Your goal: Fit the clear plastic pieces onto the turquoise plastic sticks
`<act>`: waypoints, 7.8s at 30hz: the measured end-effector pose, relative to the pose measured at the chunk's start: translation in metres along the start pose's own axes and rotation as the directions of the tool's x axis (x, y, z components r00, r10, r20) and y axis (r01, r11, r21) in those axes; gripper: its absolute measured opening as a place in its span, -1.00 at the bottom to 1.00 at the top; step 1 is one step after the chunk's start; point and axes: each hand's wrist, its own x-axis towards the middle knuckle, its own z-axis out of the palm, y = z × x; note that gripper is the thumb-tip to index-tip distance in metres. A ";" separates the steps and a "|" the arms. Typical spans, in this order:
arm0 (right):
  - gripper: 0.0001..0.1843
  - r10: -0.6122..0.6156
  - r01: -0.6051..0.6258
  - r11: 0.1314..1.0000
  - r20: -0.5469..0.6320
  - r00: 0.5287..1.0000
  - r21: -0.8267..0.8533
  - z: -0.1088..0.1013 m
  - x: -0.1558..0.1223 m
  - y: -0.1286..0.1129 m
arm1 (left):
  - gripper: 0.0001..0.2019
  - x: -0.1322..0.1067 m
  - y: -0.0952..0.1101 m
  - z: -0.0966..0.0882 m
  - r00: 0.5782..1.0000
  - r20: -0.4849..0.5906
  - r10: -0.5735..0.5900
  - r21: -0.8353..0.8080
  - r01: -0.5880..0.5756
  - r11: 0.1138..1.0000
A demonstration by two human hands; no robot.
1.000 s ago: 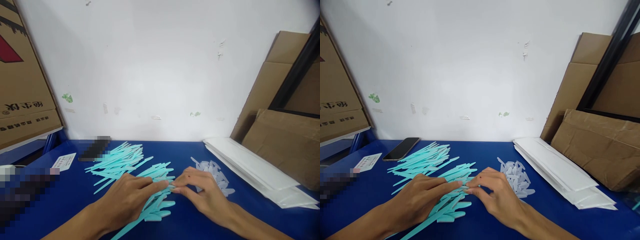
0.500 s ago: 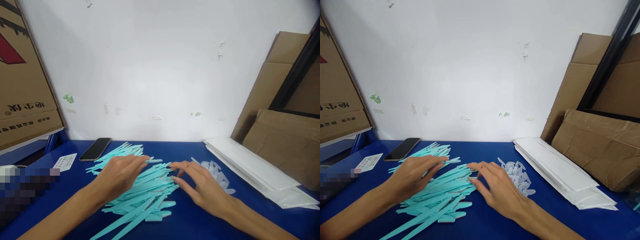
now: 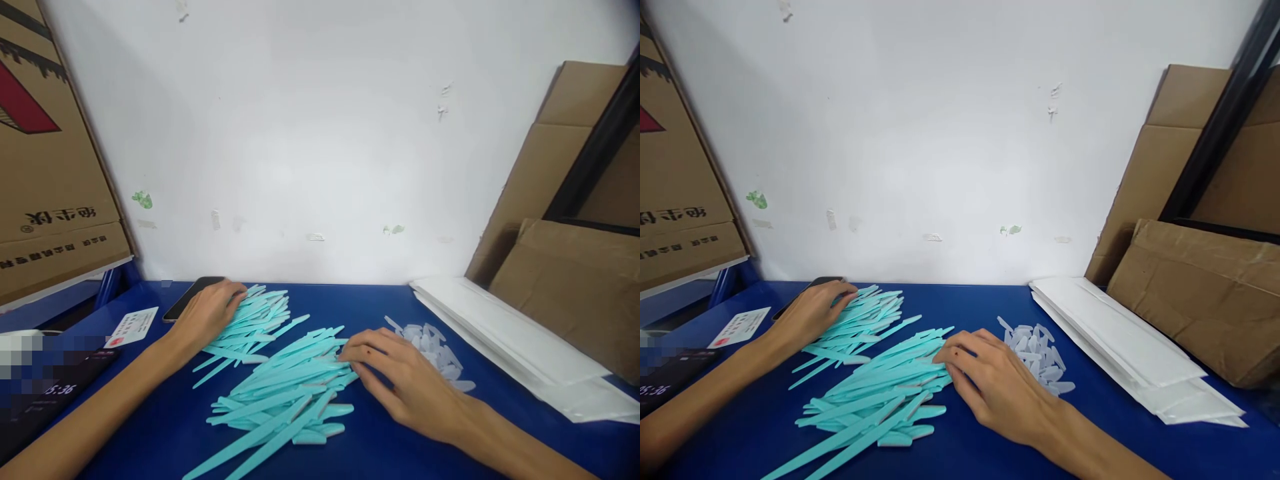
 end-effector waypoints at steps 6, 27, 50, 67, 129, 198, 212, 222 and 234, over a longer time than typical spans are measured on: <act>-0.70 0.007 -0.007 1.000 0.010 1.000 0.004 0.000 0.000 0.002 | -0.38 -0.005 0.005 -0.002 0.991 0.135 -0.010 -0.029 0.014 0.999; -0.70 0.030 -0.029 0.999 0.042 0.999 -0.020 0.002 0.000 0.002 | -0.06 -0.019 0.012 -0.001 0.912 0.406 0.052 -0.110 -0.007 0.994; -0.69 0.130 -0.171 0.873 -0.121 0.984 -0.457 -0.015 0.001 0.038 | -0.07 -0.021 0.025 0.007 0.966 0.257 0.023 -0.100 0.003 0.995; -0.73 0.312 -0.233 0.775 0.035 0.949 -0.588 -0.006 -0.016 0.082 | -0.59 -0.025 0.046 0.009 0.946 0.026 0.325 -0.101 -0.320 0.942; -0.53 -0.200 0.174 0.972 -0.165 0.966 -0.158 -0.001 -0.008 0.033 | -0.83 -0.042 0.086 -0.001 0.792 -0.284 0.540 -0.154 -0.594 0.790; -0.76 0.389 -0.369 0.875 0.000 0.921 -0.313 -0.015 -0.001 0.040 | -0.78 -0.039 0.081 -0.004 0.941 -0.047 0.336 -0.193 -0.339 0.921; -0.59 0.317 -0.316 0.948 -0.020 0.948 0.027 -0.006 -0.001 0.029 | -0.71 -0.042 0.087 -0.008 0.907 -0.005 0.420 -0.165 -0.415 0.895; -0.64 0.086 -0.086 0.996 -0.060 0.995 -0.010 -0.002 0.001 0.020 | -0.67 -0.046 0.092 -0.011 0.860 0.021 0.510 -0.082 -0.507 0.858; -0.63 0.012 -0.011 1.000 -0.059 0.998 0.020 0.000 0.000 0.014 | -0.54 -0.048 0.093 -0.004 0.786 -0.098 0.611 -0.079 -0.618 0.782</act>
